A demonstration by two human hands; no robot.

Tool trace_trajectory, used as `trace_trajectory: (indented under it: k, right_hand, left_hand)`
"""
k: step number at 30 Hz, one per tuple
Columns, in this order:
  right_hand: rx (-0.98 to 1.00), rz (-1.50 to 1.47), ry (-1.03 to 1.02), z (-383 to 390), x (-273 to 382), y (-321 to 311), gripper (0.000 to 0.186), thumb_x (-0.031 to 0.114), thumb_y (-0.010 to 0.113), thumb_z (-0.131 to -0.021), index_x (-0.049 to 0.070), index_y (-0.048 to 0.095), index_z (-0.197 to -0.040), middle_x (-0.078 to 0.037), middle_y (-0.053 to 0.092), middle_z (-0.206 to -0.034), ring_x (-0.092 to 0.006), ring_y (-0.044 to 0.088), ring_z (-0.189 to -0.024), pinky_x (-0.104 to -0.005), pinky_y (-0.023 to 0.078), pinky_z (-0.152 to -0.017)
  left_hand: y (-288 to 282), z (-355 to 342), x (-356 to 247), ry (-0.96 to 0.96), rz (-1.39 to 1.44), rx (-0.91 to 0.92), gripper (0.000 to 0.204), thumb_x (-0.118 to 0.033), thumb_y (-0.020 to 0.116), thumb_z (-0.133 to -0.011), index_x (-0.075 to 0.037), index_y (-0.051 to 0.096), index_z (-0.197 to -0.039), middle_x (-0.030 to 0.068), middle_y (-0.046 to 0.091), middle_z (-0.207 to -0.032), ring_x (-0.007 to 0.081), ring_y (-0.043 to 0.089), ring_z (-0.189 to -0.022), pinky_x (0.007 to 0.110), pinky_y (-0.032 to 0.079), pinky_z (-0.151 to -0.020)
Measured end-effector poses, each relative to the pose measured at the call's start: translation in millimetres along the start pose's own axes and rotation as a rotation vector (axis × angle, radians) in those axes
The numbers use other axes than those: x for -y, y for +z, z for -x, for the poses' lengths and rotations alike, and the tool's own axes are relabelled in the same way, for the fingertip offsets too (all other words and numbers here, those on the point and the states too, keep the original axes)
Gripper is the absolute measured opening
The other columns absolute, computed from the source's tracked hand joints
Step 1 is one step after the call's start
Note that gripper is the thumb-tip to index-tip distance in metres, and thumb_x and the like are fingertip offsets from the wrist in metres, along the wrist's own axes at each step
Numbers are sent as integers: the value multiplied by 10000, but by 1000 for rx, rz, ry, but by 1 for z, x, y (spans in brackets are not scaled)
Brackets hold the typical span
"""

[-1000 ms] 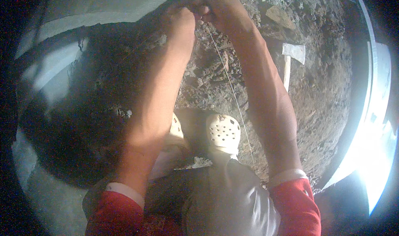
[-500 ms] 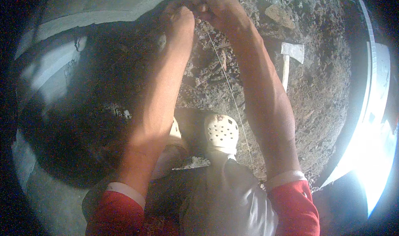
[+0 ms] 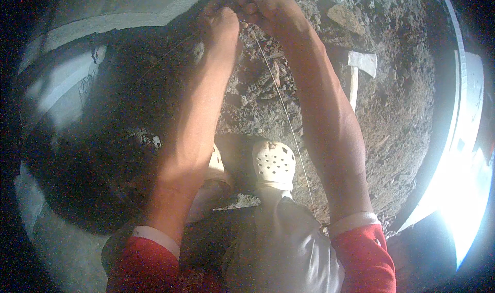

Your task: The person measures and marks the floor using a tape measure and string line, then uses a hammer to tap tiles into place. They adjust the string line and continue positioning tiles along the marked boundary.

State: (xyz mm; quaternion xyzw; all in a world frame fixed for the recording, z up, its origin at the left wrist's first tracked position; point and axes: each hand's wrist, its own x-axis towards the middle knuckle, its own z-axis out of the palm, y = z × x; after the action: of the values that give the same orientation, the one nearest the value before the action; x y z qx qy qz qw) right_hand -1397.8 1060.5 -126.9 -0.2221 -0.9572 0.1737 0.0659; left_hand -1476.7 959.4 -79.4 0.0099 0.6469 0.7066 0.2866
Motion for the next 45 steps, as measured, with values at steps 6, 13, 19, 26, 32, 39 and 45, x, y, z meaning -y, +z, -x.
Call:
trace_trajectory:
  k: [6,13,19,26,32,39,45]
  right_hand:
    - [195,-671,303,-7,11,-18,361,149,662,-939,68,649,-1290,-105,723,-1150,-284,697,-989,-384,565,-819]
    - [-158,-1562,746,36,43,-69,201,191,643,-1012,44,680,-1144,5,628,-806,-48,476,-553,-201,370,-479]
    - [-357,-1088,873,167,36,-97,300,299,619,-1022,40,683,-1160,-2,610,-787,-80,535,-624,-258,428,-567]
    - [-361,-944,1108,294,26,-103,324,329,606,-1039,34,666,-1158,-11,613,-759,-70,520,-584,-257,408,-521]
    - [-341,-958,1120,319,32,-95,366,355,593,-1052,21,633,-1196,-16,611,-745,-70,523,-563,-249,404,-503]
    - [-335,-979,1062,309,37,-92,378,373,587,-1052,22,640,-1181,-24,608,-736,-74,510,-538,-252,394,-479]
    - [-332,-950,1070,305,39,-92,361,366,594,-1048,30,645,-1167,-31,611,-744,-74,507,-533,-257,389,-473]
  left_hand:
    - [-3,-2,9,23,6,-4,123,124,582,-877,60,646,-961,132,726,-847,157,691,-677,281,591,-598]
    - [-12,-9,-21,-113,-248,144,116,-18,649,-912,-6,689,-1020,99,737,-884,142,667,-669,259,502,-536]
    - [-18,-14,-45,-338,-252,189,216,-51,679,-919,7,685,-1127,93,743,-935,125,662,-725,228,453,-530]
    - [-24,-30,-37,-415,-136,214,241,-10,676,-911,11,676,-1151,115,747,-939,72,604,-692,169,388,-473]
    - [-30,-39,-39,-462,-58,328,267,18,580,-963,56,628,-1224,261,648,-1286,20,560,-639,133,360,-463]
    - [-29,-39,-38,-495,-55,251,212,13,623,-951,48,652,-1158,241,699,-1188,36,564,-630,144,386,-458]
    - [-25,-39,-39,-498,-53,215,154,4,670,-934,34,669,-1085,232,723,-1122,47,577,-639,145,389,-443]
